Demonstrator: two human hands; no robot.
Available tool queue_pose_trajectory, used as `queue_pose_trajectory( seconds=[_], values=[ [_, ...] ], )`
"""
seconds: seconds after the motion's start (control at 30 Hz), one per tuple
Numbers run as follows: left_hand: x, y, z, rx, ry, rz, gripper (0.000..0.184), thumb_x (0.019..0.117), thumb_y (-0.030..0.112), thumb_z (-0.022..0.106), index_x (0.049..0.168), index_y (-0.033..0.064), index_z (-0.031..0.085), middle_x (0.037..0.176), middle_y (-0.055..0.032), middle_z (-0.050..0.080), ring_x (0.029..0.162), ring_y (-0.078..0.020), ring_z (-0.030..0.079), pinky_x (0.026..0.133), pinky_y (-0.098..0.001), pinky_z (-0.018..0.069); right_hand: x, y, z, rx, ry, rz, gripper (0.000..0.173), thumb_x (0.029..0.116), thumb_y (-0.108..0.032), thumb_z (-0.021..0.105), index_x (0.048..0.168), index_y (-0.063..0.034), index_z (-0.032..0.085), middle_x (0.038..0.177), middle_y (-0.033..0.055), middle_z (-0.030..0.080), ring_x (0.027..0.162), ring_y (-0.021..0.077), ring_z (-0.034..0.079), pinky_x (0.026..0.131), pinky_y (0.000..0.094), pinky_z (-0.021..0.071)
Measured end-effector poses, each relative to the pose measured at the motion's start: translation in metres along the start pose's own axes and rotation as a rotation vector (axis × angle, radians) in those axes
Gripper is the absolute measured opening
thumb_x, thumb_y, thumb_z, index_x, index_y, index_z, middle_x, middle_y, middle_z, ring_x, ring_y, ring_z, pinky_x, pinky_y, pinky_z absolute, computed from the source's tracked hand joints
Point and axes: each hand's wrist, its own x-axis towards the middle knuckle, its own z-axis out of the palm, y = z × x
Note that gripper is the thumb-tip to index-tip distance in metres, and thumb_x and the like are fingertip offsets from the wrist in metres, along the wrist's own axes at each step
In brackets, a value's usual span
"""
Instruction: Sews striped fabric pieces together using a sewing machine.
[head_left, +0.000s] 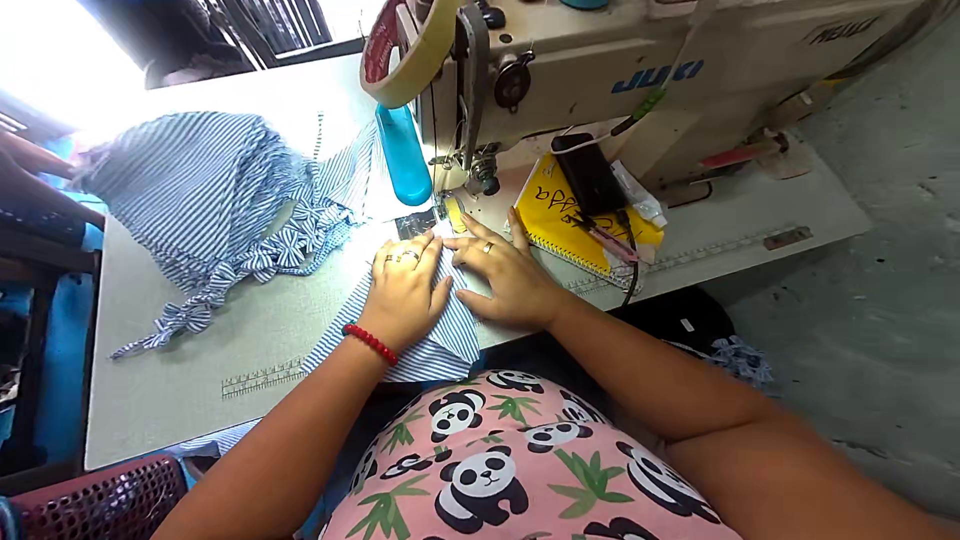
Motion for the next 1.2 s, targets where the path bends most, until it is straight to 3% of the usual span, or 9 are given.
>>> queue_pose_trajectory(
  seconds=[0.2, 0.47, 0.57, 0.63, 0.67, 0.73, 0.83, 1.03, 1.2],
  values=[
    [0.009, -0.005, 0.001, 0.014, 0.015, -0.024, 0.061, 0.1034, 0.043, 0.034, 0.150, 0.0084, 0.051, 0.156, -0.0116, 0.049, 0.146, -0.0323, 0.044, 0.119, -0.0730, 0.0061, 0.006, 0.000, 0.001, -0.011, 0.006, 0.046, 0.045, 0.0931, -0.044, 0.052, 0.124, -0.0171, 0.070, 0.151, -0.0033, 0.056, 0.156, 0.0223, 0.028, 0.120, 0.0732, -0.0011],
    [0.013, -0.007, 0.003, 0.003, 0.014, -0.034, 0.060, 0.1035, 0.045, 0.033, 0.151, 0.0128, 0.052, 0.157, -0.0090, 0.049, 0.147, -0.0325, 0.042, 0.116, -0.0773, 0.0025, 0.004, -0.004, 0.000, 0.018, 0.067, 0.056, 0.041, 0.0930, -0.038, 0.054, 0.122, -0.0149, 0.072, 0.152, 0.0004, 0.055, 0.156, 0.0264, 0.025, 0.120, 0.0730, -0.0013],
    [0.012, -0.005, -0.001, 0.023, 0.012, 0.003, 0.060, 0.1042, 0.046, 0.032, 0.151, 0.0148, 0.052, 0.159, -0.0081, 0.046, 0.147, -0.0342, 0.041, 0.114, -0.0793, 0.0027, -0.005, -0.001, -0.014, 0.234, 0.273, 0.007, 0.025, 0.0939, -0.020, 0.058, 0.109, -0.0071, 0.074, 0.144, 0.0110, 0.060, 0.148, 0.0305, 0.041, 0.122, 0.0593, 0.0249],
    [0.012, -0.005, -0.001, 0.048, 0.016, 0.029, 0.059, 0.1042, 0.047, 0.031, 0.149, 0.0157, 0.055, 0.157, -0.0057, 0.049, 0.147, -0.0345, 0.041, 0.113, -0.0805, 0.0035, -0.019, 0.013, -0.040, 0.195, 0.426, 0.027, 0.024, 0.0959, -0.012, 0.059, 0.112, -0.0021, 0.072, 0.139, 0.0165, 0.062, 0.137, 0.0302, 0.052, 0.115, 0.0487, 0.0416],
    [0.012, -0.005, 0.000, 0.056, 0.020, 0.036, 0.060, 0.1041, 0.047, 0.031, 0.149, 0.0154, 0.055, 0.156, -0.0050, 0.051, 0.147, -0.0343, 0.041, 0.113, -0.0808, 0.0034, -0.029, 0.028, -0.055, 0.088, 0.507, 0.067, 0.025, 0.0982, -0.014, 0.058, 0.115, -0.0008, 0.071, 0.136, 0.0186, 0.063, 0.132, 0.0307, 0.056, 0.111, 0.0468, 0.0451],
    [0.013, -0.005, 0.000, 0.062, 0.027, 0.041, 0.060, 0.1037, 0.046, 0.032, 0.150, 0.0137, 0.054, 0.155, -0.0060, 0.051, 0.148, -0.0348, 0.039, 0.113, -0.0806, 0.0024, -0.051, 0.063, -0.086, -0.188, 0.614, 0.240, 0.033, 0.1041, -0.022, 0.054, 0.125, -0.0003, 0.067, 0.136, 0.0221, 0.062, 0.131, 0.0351, 0.055, 0.111, 0.0494, 0.0434],
    [0.013, -0.005, -0.001, 0.064, 0.048, 0.042, 0.060, 0.1032, 0.046, 0.033, 0.149, 0.0137, 0.055, 0.154, -0.0065, 0.052, 0.147, -0.0357, 0.042, 0.113, -0.0806, 0.0028, -0.081, 0.119, -0.115, -0.359, 0.600, 0.540, 0.054, 0.1062, -0.037, 0.046, 0.145, 0.0011, 0.051, 0.146, 0.0299, 0.051, 0.139, 0.0455, 0.046, 0.117, 0.0555, 0.0360],
    [0.013, -0.004, -0.004, 0.051, 0.048, 0.033, 0.060, 0.1029, 0.046, 0.033, 0.149, 0.0136, 0.055, 0.154, -0.0064, 0.053, 0.147, -0.0365, 0.041, 0.112, -0.0809, 0.0027, -0.107, 0.163, -0.098, -0.432, 0.618, 0.492, 0.057, 0.1062, -0.040, 0.046, 0.145, 0.0010, 0.051, 0.151, 0.0275, 0.049, 0.149, 0.0441, 0.035, 0.124, 0.0535, 0.0271],
    [0.014, -0.006, -0.001, 0.053, 0.053, 0.027, 0.061, 0.1031, 0.047, 0.032, 0.150, 0.0146, 0.054, 0.155, -0.0050, 0.052, 0.148, -0.0342, 0.040, 0.113, -0.0808, 0.0021, -0.109, 0.159, -0.093, -0.520, 0.638, 0.549, 0.052, 0.1078, -0.043, 0.041, 0.141, -0.0070, 0.059, 0.146, 0.0184, 0.058, 0.145, 0.0378, 0.045, 0.122, 0.0622, 0.0199]
  ],
)
